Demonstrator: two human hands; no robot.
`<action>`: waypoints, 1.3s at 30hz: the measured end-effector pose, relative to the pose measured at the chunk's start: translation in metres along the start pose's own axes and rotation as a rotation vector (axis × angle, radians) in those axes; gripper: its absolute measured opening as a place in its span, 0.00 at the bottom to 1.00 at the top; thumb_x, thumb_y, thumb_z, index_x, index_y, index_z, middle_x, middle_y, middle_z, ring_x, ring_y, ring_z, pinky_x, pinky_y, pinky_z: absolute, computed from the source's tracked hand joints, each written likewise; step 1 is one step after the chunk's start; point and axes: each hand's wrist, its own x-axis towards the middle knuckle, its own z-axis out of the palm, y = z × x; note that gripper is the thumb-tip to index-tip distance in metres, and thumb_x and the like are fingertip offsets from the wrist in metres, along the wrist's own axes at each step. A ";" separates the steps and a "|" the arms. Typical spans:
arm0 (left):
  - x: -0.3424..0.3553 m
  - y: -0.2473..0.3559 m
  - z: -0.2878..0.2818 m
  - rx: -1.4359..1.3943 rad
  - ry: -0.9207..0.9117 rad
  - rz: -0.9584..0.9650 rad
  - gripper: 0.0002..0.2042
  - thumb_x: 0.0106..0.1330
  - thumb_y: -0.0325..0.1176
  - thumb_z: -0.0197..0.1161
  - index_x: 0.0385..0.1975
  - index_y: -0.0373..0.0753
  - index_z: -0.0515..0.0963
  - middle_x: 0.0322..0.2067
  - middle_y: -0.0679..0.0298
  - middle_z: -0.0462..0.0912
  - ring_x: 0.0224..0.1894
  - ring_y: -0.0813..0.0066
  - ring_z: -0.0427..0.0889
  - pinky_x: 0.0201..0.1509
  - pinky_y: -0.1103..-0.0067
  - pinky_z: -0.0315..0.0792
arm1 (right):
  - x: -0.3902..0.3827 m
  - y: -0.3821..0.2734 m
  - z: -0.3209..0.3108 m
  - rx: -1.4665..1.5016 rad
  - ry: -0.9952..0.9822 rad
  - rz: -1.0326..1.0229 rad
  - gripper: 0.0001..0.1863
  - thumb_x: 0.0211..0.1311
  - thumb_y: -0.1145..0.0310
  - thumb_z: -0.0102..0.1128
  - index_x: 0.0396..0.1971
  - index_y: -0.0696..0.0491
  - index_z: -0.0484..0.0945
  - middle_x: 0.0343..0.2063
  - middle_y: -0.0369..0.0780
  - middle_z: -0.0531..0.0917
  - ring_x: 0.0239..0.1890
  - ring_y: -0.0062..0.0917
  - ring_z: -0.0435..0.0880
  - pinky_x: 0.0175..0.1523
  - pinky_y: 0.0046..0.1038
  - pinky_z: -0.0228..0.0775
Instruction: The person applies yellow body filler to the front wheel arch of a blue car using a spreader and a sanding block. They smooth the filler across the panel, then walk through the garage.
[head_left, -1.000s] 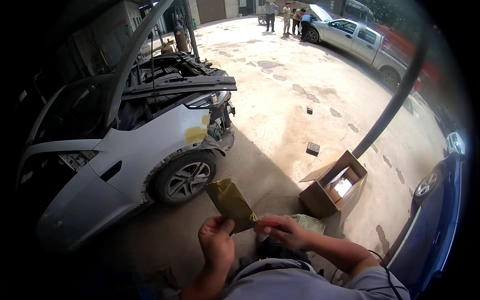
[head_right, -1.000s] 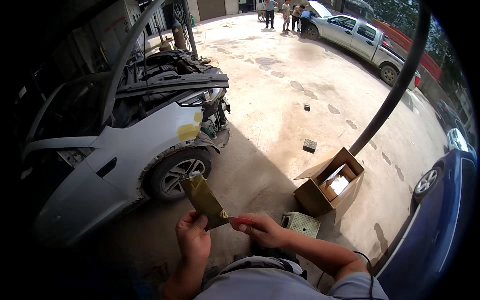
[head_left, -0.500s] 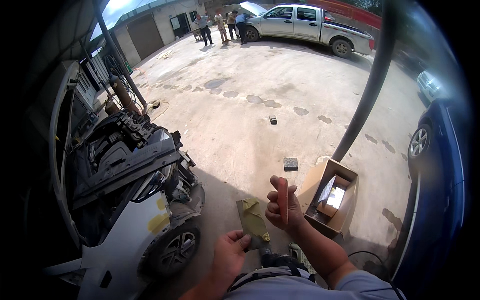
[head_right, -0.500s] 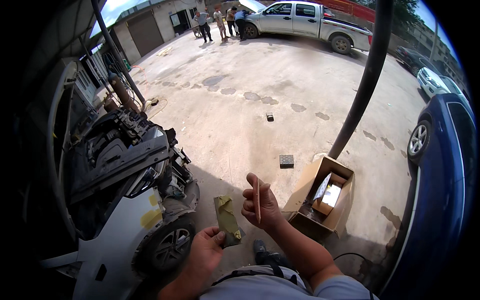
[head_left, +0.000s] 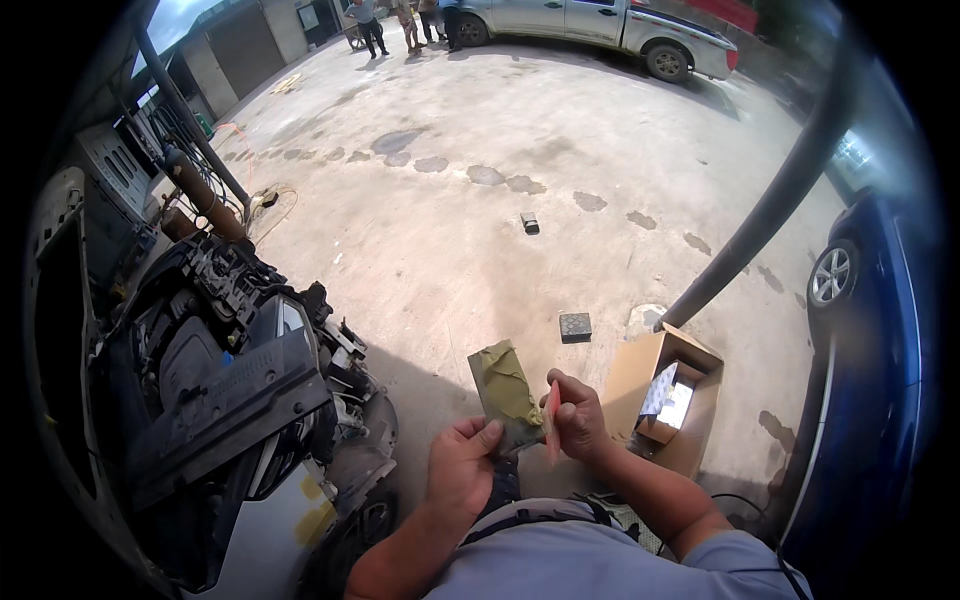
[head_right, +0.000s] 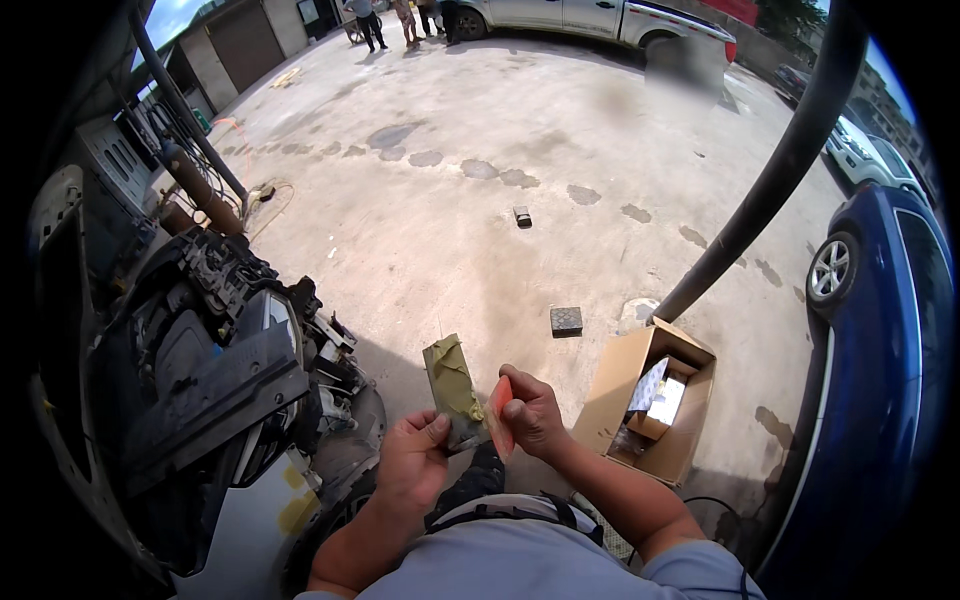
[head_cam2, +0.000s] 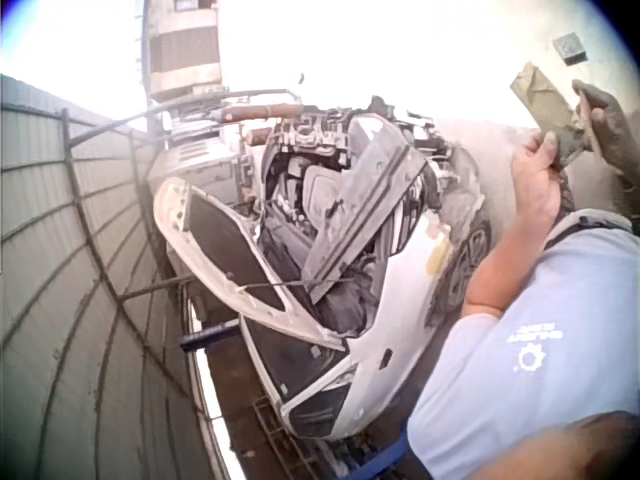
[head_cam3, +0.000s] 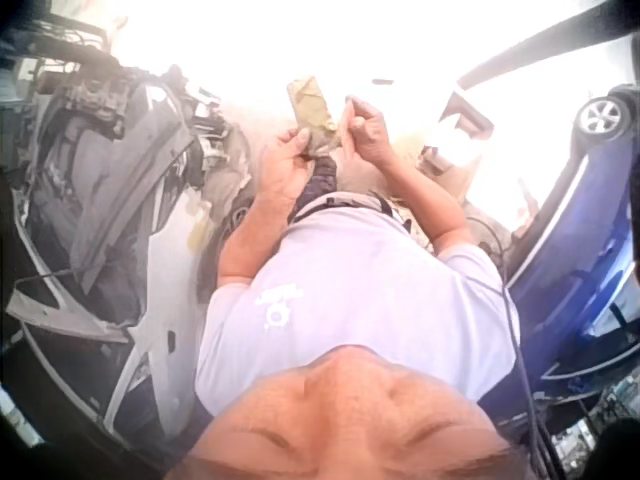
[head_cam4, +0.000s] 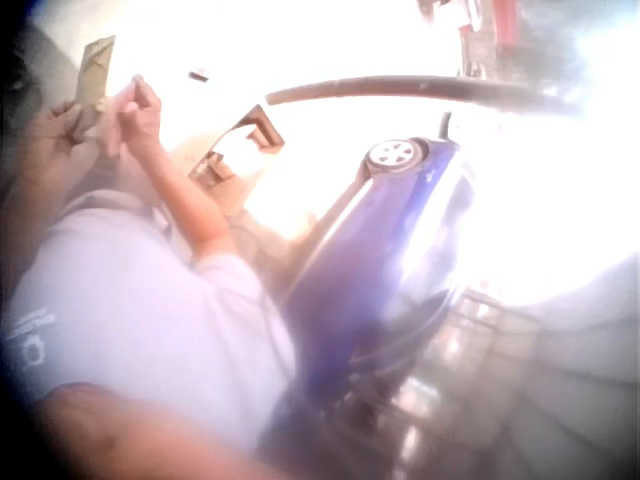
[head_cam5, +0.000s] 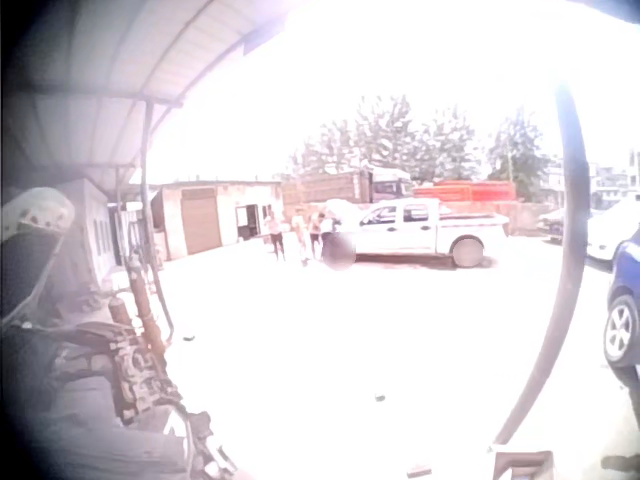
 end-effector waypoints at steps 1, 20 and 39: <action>0.022 0.010 -0.005 0.005 0.010 -0.001 0.07 0.69 0.23 0.61 0.43 0.26 0.77 0.39 0.55 0.85 0.40 0.68 0.84 0.51 0.73 0.77 | 0.029 -0.006 -0.002 0.207 -0.011 0.065 0.35 0.58 0.41 0.68 0.57 0.50 0.71 0.30 0.28 0.73 0.29 0.13 0.71 0.32 0.20 0.65; 0.389 0.292 0.000 0.112 -0.005 0.110 0.09 0.67 0.22 0.63 0.43 0.24 0.77 0.37 0.55 0.86 0.38 0.71 0.84 0.49 0.78 0.77 | 0.480 0.064 -0.037 -0.220 0.120 -0.250 0.36 0.60 0.47 0.70 0.63 0.52 0.72 0.38 0.36 0.82 0.39 0.18 0.81 0.45 0.23 0.74; 0.735 0.651 -0.076 0.087 0.235 0.506 0.07 0.63 0.19 0.67 0.40 0.26 0.79 0.34 0.57 0.86 0.34 0.74 0.84 0.45 0.80 0.77 | 1.026 0.122 0.019 0.720 -0.319 1.178 0.19 0.76 0.56 0.51 0.52 0.56 0.74 0.28 0.39 0.82 0.11 0.14 0.68 0.11 0.15 0.61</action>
